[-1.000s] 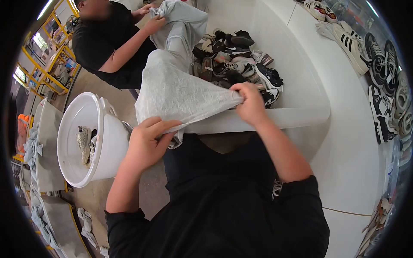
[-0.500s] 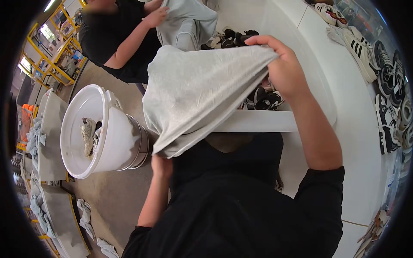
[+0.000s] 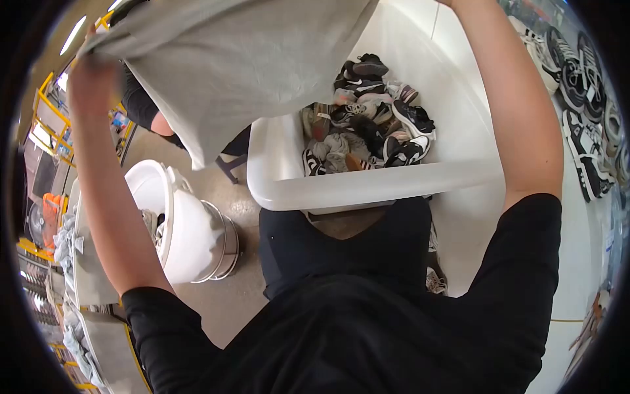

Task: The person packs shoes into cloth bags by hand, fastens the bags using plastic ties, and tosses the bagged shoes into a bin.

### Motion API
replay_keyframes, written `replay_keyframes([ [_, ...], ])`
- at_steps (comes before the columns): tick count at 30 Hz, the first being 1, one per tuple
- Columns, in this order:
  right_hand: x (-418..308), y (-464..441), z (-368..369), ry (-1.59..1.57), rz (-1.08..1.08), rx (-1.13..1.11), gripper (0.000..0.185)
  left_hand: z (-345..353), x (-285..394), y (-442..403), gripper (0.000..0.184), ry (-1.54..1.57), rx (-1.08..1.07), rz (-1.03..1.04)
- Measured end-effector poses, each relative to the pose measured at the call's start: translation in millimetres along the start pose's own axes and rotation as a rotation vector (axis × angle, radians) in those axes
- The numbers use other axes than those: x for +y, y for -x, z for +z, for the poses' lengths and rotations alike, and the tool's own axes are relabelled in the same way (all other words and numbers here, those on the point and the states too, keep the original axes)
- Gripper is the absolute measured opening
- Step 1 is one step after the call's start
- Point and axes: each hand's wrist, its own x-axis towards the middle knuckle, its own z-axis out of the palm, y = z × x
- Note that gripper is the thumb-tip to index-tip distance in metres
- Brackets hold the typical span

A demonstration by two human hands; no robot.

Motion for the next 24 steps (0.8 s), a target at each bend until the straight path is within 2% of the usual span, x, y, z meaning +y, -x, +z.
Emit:
replay_keyframes([
  [1,-9,-4,-18,-0.098,-0.056,-0.009,0.029,31,2,4,0.038,0.003,-0.011,-0.008],
  [2,-11,-19,-56,-0.224,-0.045,-0.086,0.028,25,0,-24,0.038,-0.065,-0.108,-0.063],
  [3,-15,-11,-60,-0.215,-0.092,-0.007,0.027,15,-4,-57,0.038,-0.133,-0.208,-0.119],
  [5,-21,15,-61,-0.192,-0.185,0.154,0.026,13,-30,-77,0.034,-0.351,-0.275,-0.231],
  [6,-16,22,-74,-0.234,-0.164,0.184,0.026,31,-46,-58,0.032,-0.355,-0.237,-0.299],
  [7,-10,24,-98,-0.194,-0.098,0.21,0.015,48,-61,-39,0.029,-0.357,-0.197,-0.367],
  [9,3,30,-140,-0.007,-0.031,0.301,0.035,62,-107,-13,0.028,-0.389,-0.153,-0.541],
  [10,9,42,-159,0.014,0.034,0.267,0.032,43,-138,-11,0.028,-0.71,-0.345,-0.363],
  [11,17,48,-194,0.132,0.117,0.086,0.035,27,-162,-9,0.028,-1.024,-0.534,-0.162],
  [13,9,110,-150,0.27,0.232,0.309,0.035,35,-179,33,0.029,-0.898,-0.406,-0.427],
  [15,13,137,-188,0.415,0.511,-0.026,0.04,13,-212,48,0.029,-1.024,-0.422,-0.572],
  [16,15,153,-192,0.369,0.587,-0.035,0.037,21,-212,63,0.033,-1.015,-0.44,-0.646],
  [18,26,180,-181,0.365,0.518,0.008,0.033,21,-224,86,0.036,-0.955,-0.471,-0.771],
  [20,41,200,-177,0.32,0.435,0.056,0.031,16,-235,98,0.034,-0.748,-0.399,-0.86],
  [24,87,219,-183,0.206,0.187,0.116,0.033,-13,-252,107,0.032,-0.373,-0.286,-0.867],
])
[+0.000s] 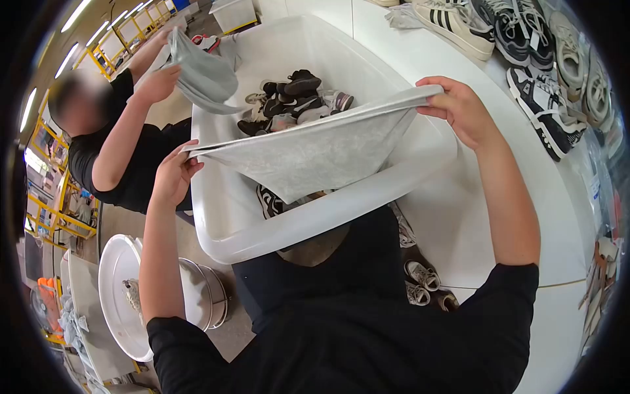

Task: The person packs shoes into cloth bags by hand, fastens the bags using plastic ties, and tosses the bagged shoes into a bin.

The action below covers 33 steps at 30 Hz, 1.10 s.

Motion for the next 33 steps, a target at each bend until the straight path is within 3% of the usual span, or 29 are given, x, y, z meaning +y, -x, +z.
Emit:
replay_keyframes([
  [4,-3,6,20,0.138,-0.134,0.019,0.038,-18,1,18,0.034,0.11,-0.141,-0.033],
  [7,-3,-1,32,0.318,-0.148,0.067,0.031,-30,-7,25,0.036,-0.03,-0.21,-0.041],
  [9,-1,-8,33,0.363,-0.14,0.079,0.025,-38,-32,24,0.042,-0.288,-0.141,-0.059],
  [11,4,-19,28,0.33,-0.132,0.057,0.018,-43,-53,21,0.035,-0.566,-0.049,0.019],
  [12,2,-22,26,0.379,-0.133,0.05,0.018,-35,-59,22,0.022,-0.63,0.09,0.044],
  [14,-5,-30,21,0.476,-0.138,0.035,0.019,-39,-65,18,0.018,-0.587,0.126,0.084],
  [17,-6,-43,15,0.557,-0.504,0.075,0.024,-56,-67,4,0.016,-0.374,0.052,0.206],
  [18,-3,-49,-1,0.402,-0.28,-0.05,0.023,-47,-58,3,0.015,-0.28,0.067,0.277],
  [19,4,-62,-20,0.343,-0.199,-0.136,0.024,-37,-44,4,0.015,-0.187,0.081,0.346],
  [21,22,-93,-48,0.225,-0.045,-0.31,0.025,-46,-24,-2,0.016,-0.003,-0.241,0.25],
  [23,24,-112,-20,-0.022,0.005,-0.243,0.022,-59,-4,-19,0.016,0.129,-0.479,0.107],
  [25,37,-148,11,-0.22,0.044,-0.167,0.023,-23,19,-29,0.021,0.086,-0.047,0.015],
  [27,47,-180,51,-0.409,0.134,-0.005,0.026,-21,14,-66,0.026,0.34,0.01,-0.119],
  [28,43,-187,83,-0.525,0.212,0.116,0.027,-20,7,-78,0.028,0.319,-0.008,-0.149],
  [29,35,-180,119,-0.455,0.182,0.19,0.026,-13,1,-85,0.03,0.298,-0.025,-0.178],
  [30,27,-167,155,-0.383,0.144,0.26,0.026,38,10,-60,0.032,0.289,0.057,-0.164],
  [33,29,-113,246,0.083,-0.182,0.076,0.023,112,-4,-28,0.034,0.299,0.006,-0.081],
])
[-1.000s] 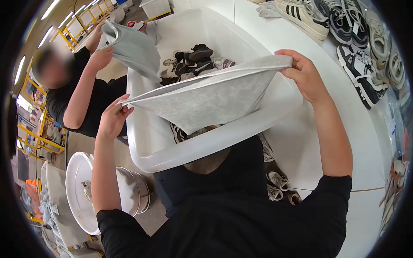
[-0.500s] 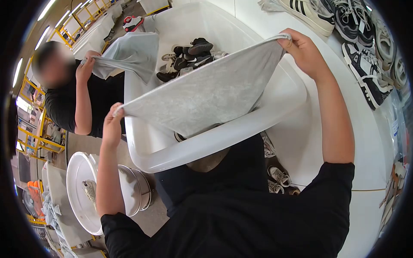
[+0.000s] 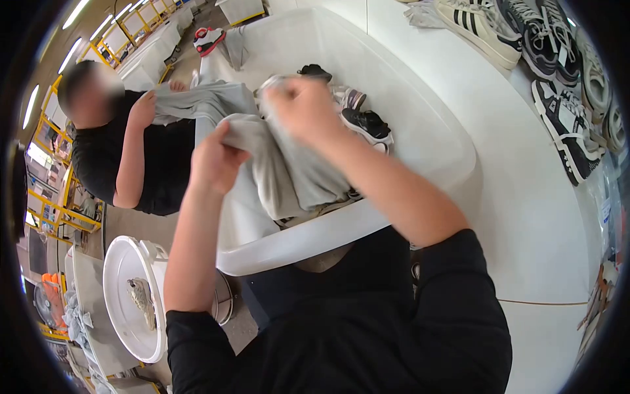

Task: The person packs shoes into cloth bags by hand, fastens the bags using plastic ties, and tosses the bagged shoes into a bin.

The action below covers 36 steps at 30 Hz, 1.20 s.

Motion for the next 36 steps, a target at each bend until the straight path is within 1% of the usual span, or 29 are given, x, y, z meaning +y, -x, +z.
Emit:
replay_keyframes([
  [1,-16,22,24,0.12,-0.096,-0.03,0.02,6,-16,1,0.032,-0.003,-0.001,0.03],
  [2,15,26,53,0.252,-0.505,0.097,0.017,9,-27,0,0.031,-0.005,-0.008,0.066],
  [3,10,41,61,0.278,-0.508,0.062,0.011,7,-28,1,0.029,0.077,-0.03,0.013],
  [5,25,50,73,0.394,-0.563,0.054,0.019,3,-29,4,0.026,0.237,-0.079,-0.098],
  [6,32,51,77,0.454,-0.592,0.049,0.025,2,-32,-1,0.025,0.18,-0.048,-0.041],
  [7,40,55,78,0.459,-0.595,-0.059,0.027,-2,-42,-6,0.024,0.12,-0.013,0.004],
  [8,48,59,79,0.423,-0.616,-0.092,0.028,-5,-49,-7,0.022,0.058,0.022,0.048],
  [9,54,56,77,0.389,-0.649,-0.122,0.029,-4,-50,-7,0.019,0.058,0.101,0.074],
  [10,61,50,75,0.355,-0.688,-0.152,0.029,-10,-56,-17,0.018,0.067,0.133,0.115],
  [11,70,41,68,0.258,-0.68,-0.247,0.033,-24,-66,-32,0.017,0.075,0.166,0.157],
  [13,95,14,52,0.135,-0.53,-0.171,0.037,-32,-66,-45,0.016,0.136,0.22,0.213],
  [14,103,-1,44,0.074,-0.456,-0.132,0.039,-34,-63,-49,0.014,0.133,0.184,0.248],
  [16,106,-25,27,0.05,-0.138,-0.134,0.049,-37,-56,-55,0.012,0.127,0.108,0.317],
  [17,119,-39,23,0.044,-0.089,-0.212,0.06,-37,-50,-56,0.013,0.104,0.067,0.298],
  [20,148,-47,27,0.025,-0.098,-0.395,0.067,-38,-46,-60,0.013,0.037,-0.068,0.316],
  [21,148,-49,24,-0.021,-0.025,-0.545,0.07,-40,-46,-61,0.012,0.036,-0.108,0.33],
  [23,149,-52,22,0.034,0.02,-0.728,0.069,-47,-51,-64,0.012,0.035,-0.185,0.357],
  [24,151,-54,23,0.062,0.043,-0.822,0.068,-50,-50,-64,0.011,0.023,-0.172,0.352],
  [25,130,-50,18,0.235,0.148,-0.895,0.057,-54,-51,-63,0.011,0.012,-0.157,0.344],
  [28,142,-41,11,0.298,-0.187,-0.742,0.047,-67,-54,-62,0.011,-0.016,-0.116,0.331],
  [29,148,-39,12,0.256,-0.282,-0.705,0.036,-71,-54,-64,0.012,-0.024,-0.108,0.332],
  [32,140,-42,6,0.244,0.037,-0.91,0.029,-86,-57,-76,0.013,-0.081,-0.154,0.384],
  [33,136,-41,5,0.212,0.002,-0.874,0.025,-88,-56,-77,0.014,-0.1,-0.124,0.387],
  [35,124,-38,-7,0.131,0.071,-0.813,0.024,-91,-53,-77,0.015,-0.137,-0.066,0.397],
  [36,115,-38,-10,0.09,0.101,-0.781,0.024,-89,-49,-74,0.015,-0.127,-0.051,0.354],
])
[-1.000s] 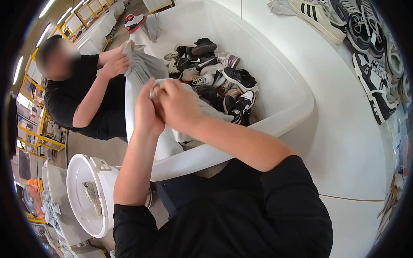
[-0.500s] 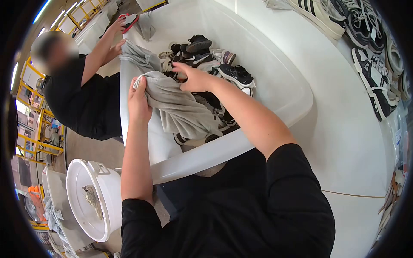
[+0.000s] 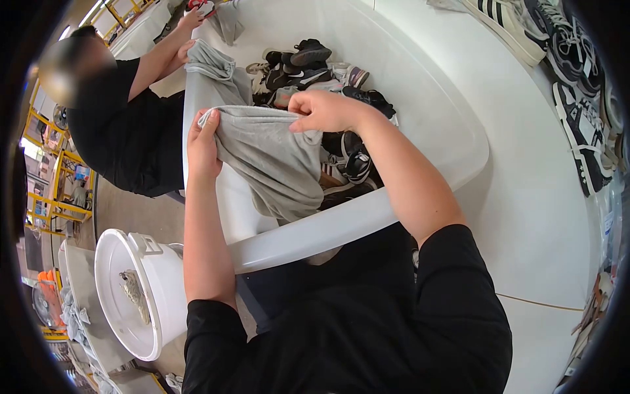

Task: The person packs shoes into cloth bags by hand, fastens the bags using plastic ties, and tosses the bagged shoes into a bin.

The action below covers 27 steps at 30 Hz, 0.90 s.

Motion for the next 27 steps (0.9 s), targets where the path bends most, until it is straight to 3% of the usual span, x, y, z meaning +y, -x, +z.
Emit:
replay_keyframes([
  [1,-3,2,0,-0.162,-0.061,-0.035,0.018,1,5,2,0.015,0.009,0.014,-0.044],
  [5,-26,-2,15,-0.903,0.029,0.214,0.019,28,28,16,0.014,0.187,0.119,-0.144],
  [8,-42,-10,46,-1.012,-0.108,0.313,0.021,49,18,28,0.011,0.337,0.06,-0.096],
  [13,-40,-4,78,-0.017,-0.384,0.442,0.063,55,20,43,0.011,0.218,-0.067,-0.121],
  [16,-34,-6,76,0.186,-0.406,0.473,0.058,56,16,44,0.02,0.066,-0.147,-0.057],
  [20,-23,-4,64,0.157,-0.346,0.604,0.043,37,27,37,0.049,-0.102,-0.451,-0.164],
  [21,-21,-8,64,0.07,-0.335,0.705,0.038,37,35,36,0.077,-0.26,-0.471,-0.163],
  [24,-24,-13,63,0.058,-0.295,0.72,0.036,32,-9,33,0.096,-0.815,-0.356,0.114],
  [26,-22,-27,79,0.204,-0.383,0.717,0.041,25,-38,21,0.083,-0.722,-0.42,0.036],
  [27,-39,-27,87,0.274,-0.29,0.609,0.039,20,-48,19,0.077,-0.599,-0.442,-0.01],
])
